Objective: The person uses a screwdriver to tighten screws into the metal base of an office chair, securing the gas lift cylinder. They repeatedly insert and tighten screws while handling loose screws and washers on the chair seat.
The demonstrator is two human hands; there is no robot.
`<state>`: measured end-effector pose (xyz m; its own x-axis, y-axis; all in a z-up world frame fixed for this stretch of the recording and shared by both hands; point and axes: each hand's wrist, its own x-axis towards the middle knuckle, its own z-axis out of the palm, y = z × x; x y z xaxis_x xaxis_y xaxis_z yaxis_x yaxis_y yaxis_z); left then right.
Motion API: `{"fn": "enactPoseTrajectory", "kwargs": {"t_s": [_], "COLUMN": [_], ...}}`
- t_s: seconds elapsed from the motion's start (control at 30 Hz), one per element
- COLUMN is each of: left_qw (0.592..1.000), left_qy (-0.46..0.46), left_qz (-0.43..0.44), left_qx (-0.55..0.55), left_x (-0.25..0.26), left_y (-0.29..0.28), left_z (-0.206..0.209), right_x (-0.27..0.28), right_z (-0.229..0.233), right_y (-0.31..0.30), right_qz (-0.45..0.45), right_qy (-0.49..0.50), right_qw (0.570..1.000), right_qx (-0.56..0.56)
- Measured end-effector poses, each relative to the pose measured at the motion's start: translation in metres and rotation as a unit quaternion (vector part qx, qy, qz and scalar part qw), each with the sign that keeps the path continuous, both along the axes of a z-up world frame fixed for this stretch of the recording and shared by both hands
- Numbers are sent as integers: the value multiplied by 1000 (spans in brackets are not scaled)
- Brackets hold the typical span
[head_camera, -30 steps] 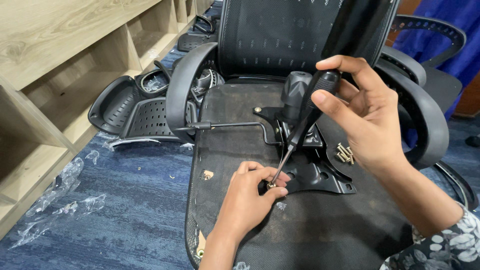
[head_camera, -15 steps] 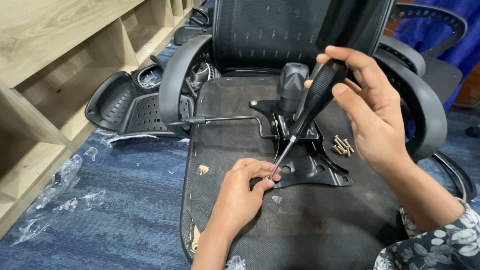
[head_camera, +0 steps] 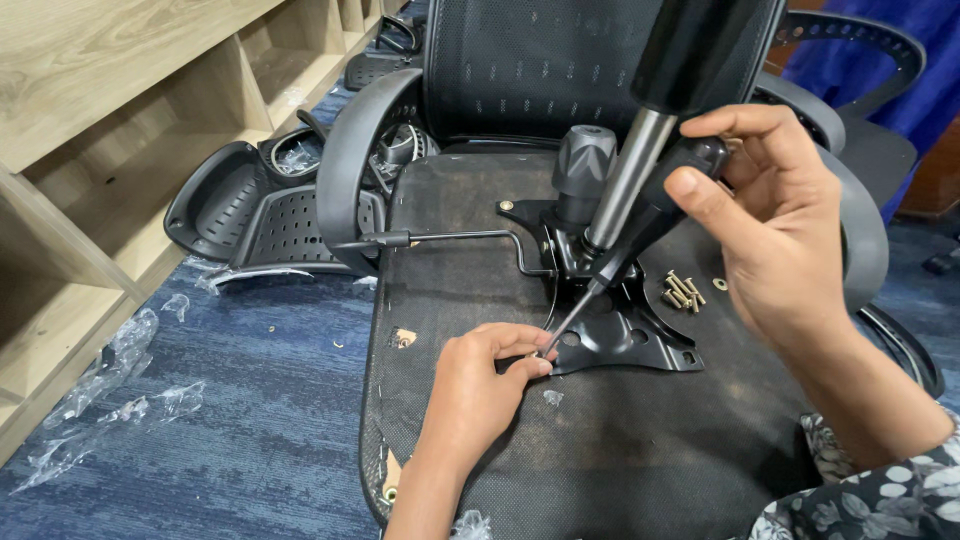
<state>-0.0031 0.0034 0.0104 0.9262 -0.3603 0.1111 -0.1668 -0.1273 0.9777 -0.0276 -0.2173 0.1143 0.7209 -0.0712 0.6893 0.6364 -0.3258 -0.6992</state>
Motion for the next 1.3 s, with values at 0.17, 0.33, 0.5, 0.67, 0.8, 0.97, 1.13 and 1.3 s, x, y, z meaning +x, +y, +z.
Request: {"fn": "enactPoseTrajectory", "kwargs": {"t_s": [0.17, 0.33, 0.5, 0.67, 0.8, 0.97, 1.13, 1.3], "left_qw": [999, 998, 988, 991, 992, 993, 992, 992], "left_qy": [-5, -6, -118, -33, -84, -79, -102, -85], "left_qz": [18, 36, 51, 33, 0, -38, -41, -37], "left_qx": [39, 49, 84, 125, 97, 77, 68, 82], "left_x": [-1, -1, -1, -5, -7, -6, -4, -9], "left_y": [0, 0, 0, 2, 3, 4, 4, 5], "left_z": [5, 4, 5, 9, 6, -1, 1, 5], "right_x": [-5, -9, -10, -7, -7, -6, -9, -16], "right_z": [8, 16, 18, 6, -3, 0, 13, 18], "right_y": [1, 10, 9, 1, -6, -9, -2, 14], "right_qz": [38, 69, 81, 78, 58, 51, 25, -2], "right_qy": [27, 33, 63, 28, 11, 13, 28, 36], "right_qw": [999, 996, 992, 994, 996, 996, 999, 996], "right_qx": [27, 48, 75, 71, 64, 73, 25, -87]}}
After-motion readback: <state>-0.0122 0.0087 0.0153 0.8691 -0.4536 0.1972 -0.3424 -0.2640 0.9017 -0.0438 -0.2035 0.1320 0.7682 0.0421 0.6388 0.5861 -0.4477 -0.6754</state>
